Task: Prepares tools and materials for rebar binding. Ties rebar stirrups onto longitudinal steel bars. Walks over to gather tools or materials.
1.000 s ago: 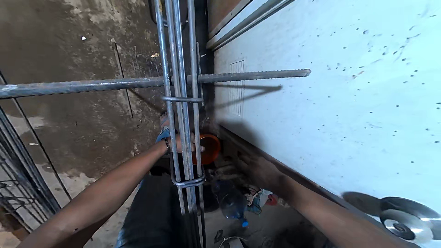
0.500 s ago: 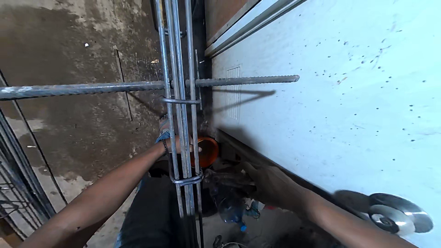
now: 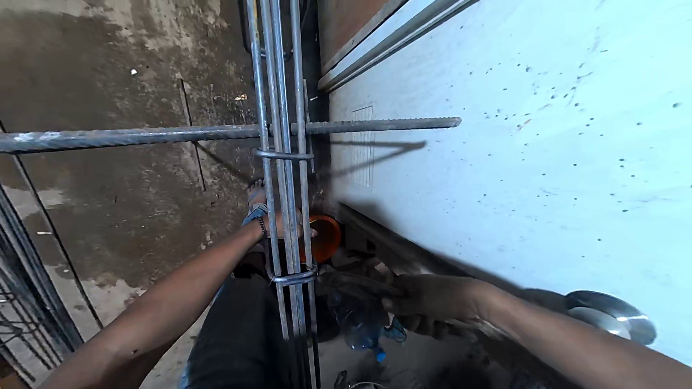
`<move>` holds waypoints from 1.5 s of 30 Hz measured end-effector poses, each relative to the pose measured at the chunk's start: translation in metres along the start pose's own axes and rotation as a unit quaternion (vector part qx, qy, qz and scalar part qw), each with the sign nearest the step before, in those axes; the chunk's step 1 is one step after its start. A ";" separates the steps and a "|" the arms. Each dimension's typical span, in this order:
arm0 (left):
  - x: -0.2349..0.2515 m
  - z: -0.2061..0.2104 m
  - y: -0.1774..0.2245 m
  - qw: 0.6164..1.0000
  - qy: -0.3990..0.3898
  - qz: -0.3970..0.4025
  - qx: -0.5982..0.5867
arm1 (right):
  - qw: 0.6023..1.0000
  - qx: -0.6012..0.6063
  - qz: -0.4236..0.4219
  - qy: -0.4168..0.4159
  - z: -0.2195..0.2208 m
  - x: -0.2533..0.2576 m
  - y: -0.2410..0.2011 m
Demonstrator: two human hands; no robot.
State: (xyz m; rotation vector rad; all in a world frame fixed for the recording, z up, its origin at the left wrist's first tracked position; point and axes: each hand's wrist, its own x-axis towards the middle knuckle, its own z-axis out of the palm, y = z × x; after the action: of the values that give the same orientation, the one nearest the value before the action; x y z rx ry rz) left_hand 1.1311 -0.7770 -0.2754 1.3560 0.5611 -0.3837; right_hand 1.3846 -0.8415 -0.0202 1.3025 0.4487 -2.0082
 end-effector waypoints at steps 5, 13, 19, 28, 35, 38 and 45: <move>0.000 0.000 -0.011 1.000 -0.013 -0.005 0.011 | 0.977 -0.156 -0.104 0.097 -0.010 0.007 0.008; 0.003 0.002 -0.013 0.999 -0.006 -0.034 0.033 | 0.451 -0.704 -0.178 0.519 0.016 0.009 0.037; 0.005 0.001 -0.012 1.000 -0.009 -0.005 0.021 | 0.865 -0.423 -0.093 0.252 -0.003 0.006 0.003; 0.010 0.003 -0.022 1.000 -0.006 -0.014 0.004 | 0.913 -0.362 -0.061 0.179 -0.025 0.002 -0.013; 0.013 0.005 -0.026 0.999 0.001 -0.017 0.032 | 0.407 -0.720 -0.208 0.522 -0.005 0.008 0.034; 0.012 0.003 -0.023 0.999 0.002 -0.019 0.030 | 0.592 -0.659 -0.154 0.438 -0.001 0.008 0.018; 0.001 -0.001 -0.006 1.000 0.014 -0.013 0.009 | 0.999 -0.019 -0.015 -0.035 -0.021 -0.007 -0.008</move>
State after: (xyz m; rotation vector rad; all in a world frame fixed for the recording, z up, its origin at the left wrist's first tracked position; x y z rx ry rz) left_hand 1.1283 -0.7775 -0.2803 1.3737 0.6010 -0.3917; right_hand 1.3947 -0.8210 -0.0239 1.2060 0.4727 -2.0532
